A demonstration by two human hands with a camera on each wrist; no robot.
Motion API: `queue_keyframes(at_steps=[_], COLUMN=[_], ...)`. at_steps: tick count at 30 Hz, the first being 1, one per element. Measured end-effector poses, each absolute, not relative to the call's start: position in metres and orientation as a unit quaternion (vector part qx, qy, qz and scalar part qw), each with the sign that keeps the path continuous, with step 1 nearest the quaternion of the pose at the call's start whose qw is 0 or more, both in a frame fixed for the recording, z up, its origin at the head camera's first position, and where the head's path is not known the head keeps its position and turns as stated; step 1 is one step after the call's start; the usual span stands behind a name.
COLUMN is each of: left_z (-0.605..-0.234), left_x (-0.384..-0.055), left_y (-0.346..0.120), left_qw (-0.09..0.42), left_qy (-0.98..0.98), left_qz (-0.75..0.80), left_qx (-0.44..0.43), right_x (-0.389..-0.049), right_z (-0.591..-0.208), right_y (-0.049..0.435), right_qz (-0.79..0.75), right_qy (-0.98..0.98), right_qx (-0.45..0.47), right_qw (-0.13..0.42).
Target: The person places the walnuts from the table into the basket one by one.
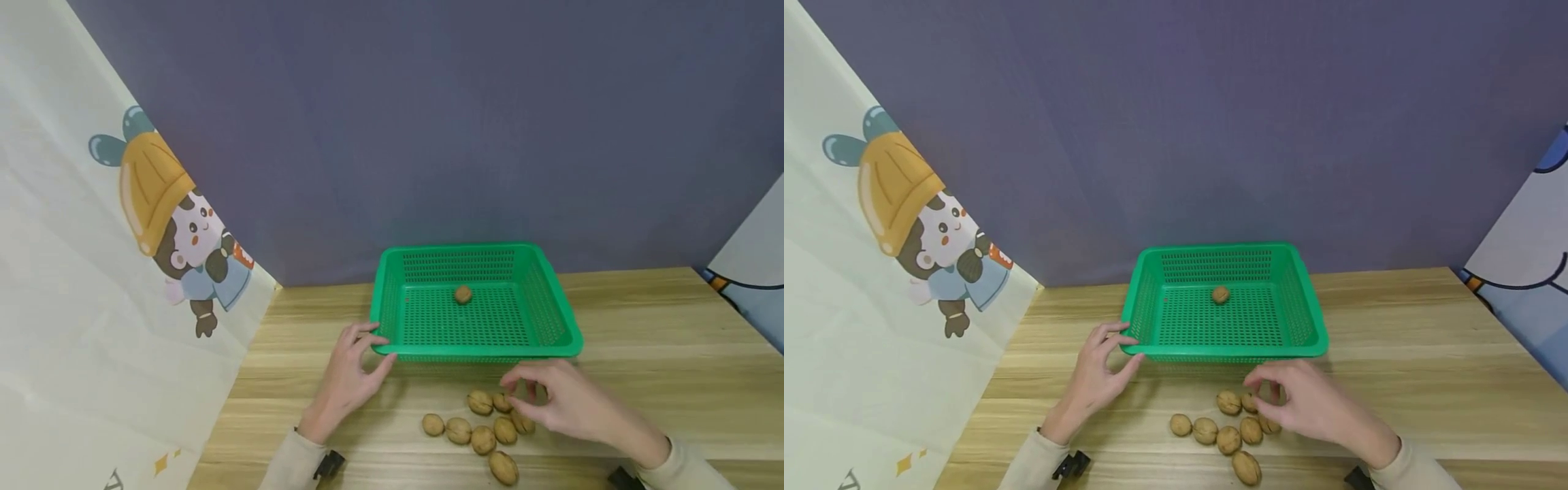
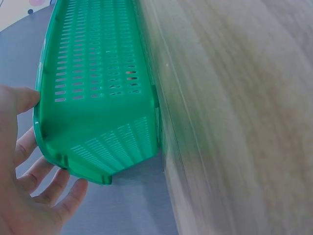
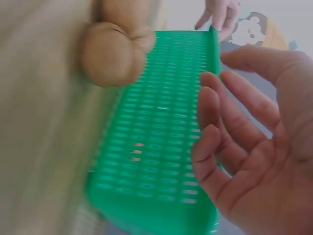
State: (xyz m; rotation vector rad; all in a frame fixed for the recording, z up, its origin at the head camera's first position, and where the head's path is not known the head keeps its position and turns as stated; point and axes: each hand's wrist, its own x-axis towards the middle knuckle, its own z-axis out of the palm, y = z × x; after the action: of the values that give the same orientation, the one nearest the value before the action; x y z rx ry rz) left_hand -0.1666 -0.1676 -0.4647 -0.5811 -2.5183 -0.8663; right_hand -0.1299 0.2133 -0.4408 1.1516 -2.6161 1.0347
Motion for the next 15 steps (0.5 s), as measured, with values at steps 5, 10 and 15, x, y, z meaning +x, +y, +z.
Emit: queue_keyframes(at_steps=[5, 10, 15], left_z=[-0.464, -0.462, -0.462], left_x=[-0.165, -0.165, -0.166], left_y=[-0.167, -0.166, -0.166], left_qw=[0.202, 0.2, 0.202], left_qy=[-0.904, -0.903, -0.903], left_qz=[-0.315, -0.317, -0.317], left_qx=[-0.208, -0.209, -0.209], right_x=[-0.12, -0.121, -0.124], right_z=[-0.463, -0.479, -0.487], right_y=[0.223, 0.229, 0.232], right_qz=[0.343, 0.339, 0.342], right_qy=[-0.864, -0.865, -0.865], right_qx=[0.369, 0.369, 0.367], right_qw=[0.006, 0.003, -0.004])
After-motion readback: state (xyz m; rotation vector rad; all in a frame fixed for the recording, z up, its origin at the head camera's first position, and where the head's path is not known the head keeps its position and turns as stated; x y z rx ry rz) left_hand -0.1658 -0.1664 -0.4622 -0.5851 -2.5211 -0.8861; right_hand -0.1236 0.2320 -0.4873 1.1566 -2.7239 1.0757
